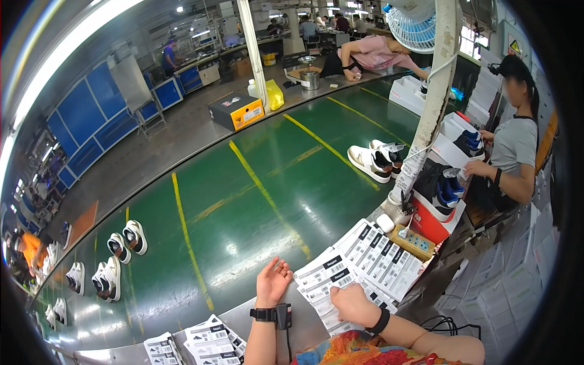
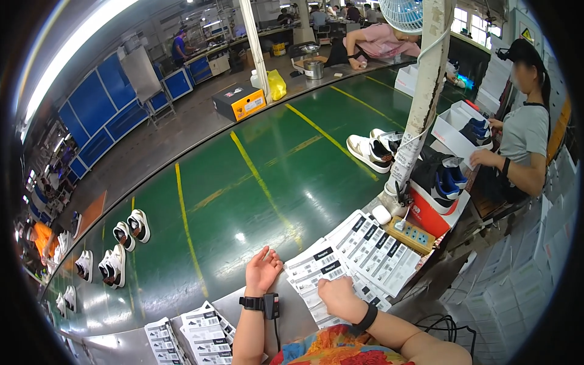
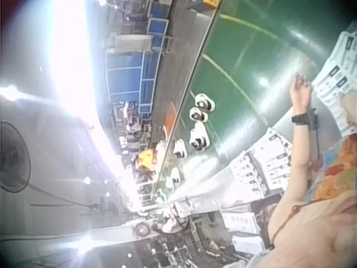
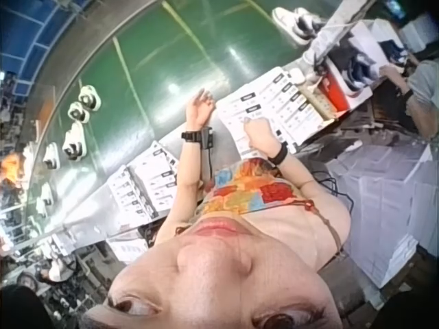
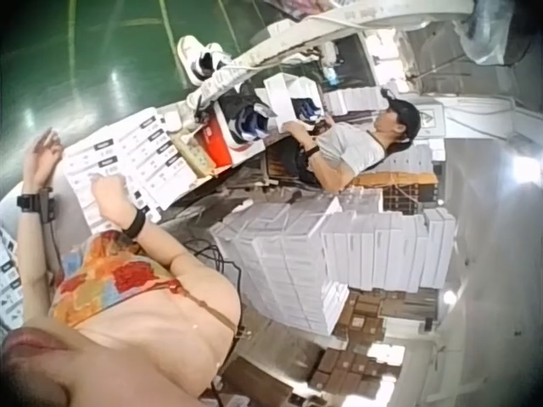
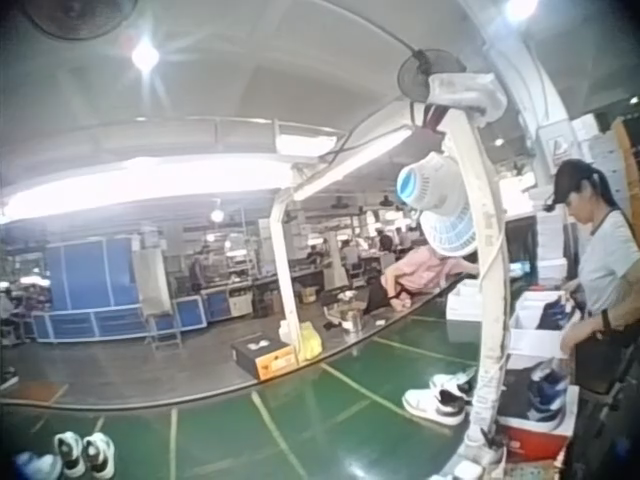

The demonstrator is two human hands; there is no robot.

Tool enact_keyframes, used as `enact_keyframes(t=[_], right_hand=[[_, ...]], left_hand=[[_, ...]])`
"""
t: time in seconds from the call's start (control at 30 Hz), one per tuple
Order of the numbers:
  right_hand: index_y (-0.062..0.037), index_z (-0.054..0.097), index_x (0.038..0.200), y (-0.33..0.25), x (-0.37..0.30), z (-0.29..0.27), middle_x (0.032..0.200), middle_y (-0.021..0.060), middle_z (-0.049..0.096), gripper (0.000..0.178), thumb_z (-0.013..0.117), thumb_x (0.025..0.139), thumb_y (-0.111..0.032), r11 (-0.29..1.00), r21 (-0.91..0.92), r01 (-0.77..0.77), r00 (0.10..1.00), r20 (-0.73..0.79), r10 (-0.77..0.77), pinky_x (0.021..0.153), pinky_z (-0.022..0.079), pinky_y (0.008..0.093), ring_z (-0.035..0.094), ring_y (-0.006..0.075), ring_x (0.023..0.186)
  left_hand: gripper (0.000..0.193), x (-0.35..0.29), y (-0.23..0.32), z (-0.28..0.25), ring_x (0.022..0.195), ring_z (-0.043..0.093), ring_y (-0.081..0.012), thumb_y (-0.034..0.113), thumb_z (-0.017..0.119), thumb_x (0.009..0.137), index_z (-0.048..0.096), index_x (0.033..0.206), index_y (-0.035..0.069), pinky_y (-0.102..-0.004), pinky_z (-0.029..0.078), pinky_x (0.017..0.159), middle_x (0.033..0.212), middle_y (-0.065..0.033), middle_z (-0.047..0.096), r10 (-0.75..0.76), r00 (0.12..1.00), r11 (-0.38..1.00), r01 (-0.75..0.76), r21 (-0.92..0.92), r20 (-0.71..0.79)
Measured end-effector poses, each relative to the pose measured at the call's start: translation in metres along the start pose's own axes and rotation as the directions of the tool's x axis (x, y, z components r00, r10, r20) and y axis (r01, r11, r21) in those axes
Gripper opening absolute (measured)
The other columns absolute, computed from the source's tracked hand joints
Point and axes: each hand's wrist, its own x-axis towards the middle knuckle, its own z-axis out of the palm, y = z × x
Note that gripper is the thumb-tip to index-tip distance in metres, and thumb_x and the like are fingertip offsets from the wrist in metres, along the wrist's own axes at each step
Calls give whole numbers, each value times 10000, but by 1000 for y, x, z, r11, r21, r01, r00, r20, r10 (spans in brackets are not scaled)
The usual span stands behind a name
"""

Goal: Inspecting shoes for quality and matching them with identifying labels on a factory production line.

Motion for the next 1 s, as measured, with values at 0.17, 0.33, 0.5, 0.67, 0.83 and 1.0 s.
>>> enact_keyframes(t=[0.17,0.33,0.5,0.67,0.83,1.0], right_hand=[[2,505,818,0,0,0,570,102,595,559,858,490,-283,1000,16,10,1000,-9,-10,555,487,362,644,287,563],[-1,507,811,1,0,3,566,95,592,548,857,488,-272,1000,7,17,999,-45,-16,554,491,369,643,294,560],[0,513,801,1,-1,1,582,115,602,534,860,485,-256,999,36,5,1000,-24,-4,552,493,372,647,294,568],[5,534,861,5,0,-20,617,139,617,511,804,594,-336,993,111,27,998,52,-33,568,498,400,650,320,617],[-10,554,901,21,6,-40,670,164,635,455,742,711,-379,971,237,-18,997,77,0,609,511,421,657,341,687],[-22,567,898,26,19,-32,677,166,635,469,705,720,-433,962,271,-10,999,-29,19,608,500,447,640,368,675]], left_hand=[[219,0,0,2,910,523,-219,149,539,906,511,1085,26,-359,439,792,992,-112,536,-4,1000,1000,4,2,-6],[203,1,0,1,908,528,-220,148,542,908,516,1069,26,-362,444,786,990,-110,539,-4,1000,1000,4,7,-1],[182,2,0,-1,906,531,-222,137,542,910,533,1053,26,-365,446,789,988,-111,548,-12,1000,1000,12,-4,-3],[165,3,0,-5,906,536,-221,127,550,906,549,1039,28,-363,448,791,985,-109,557,-11,1000,1000,11,-15,0],[219,6,0,-10,943,545,-243,165,561,906,545,1081,34,-379,453,817,1000,-121,583,-29,999,999,29,-21,20],[223,7,0,-12,943,546,-245,169,549,915,544,1090,31,-381,455,816,1002,-123,586,-28,999,999,29,-15,26]])
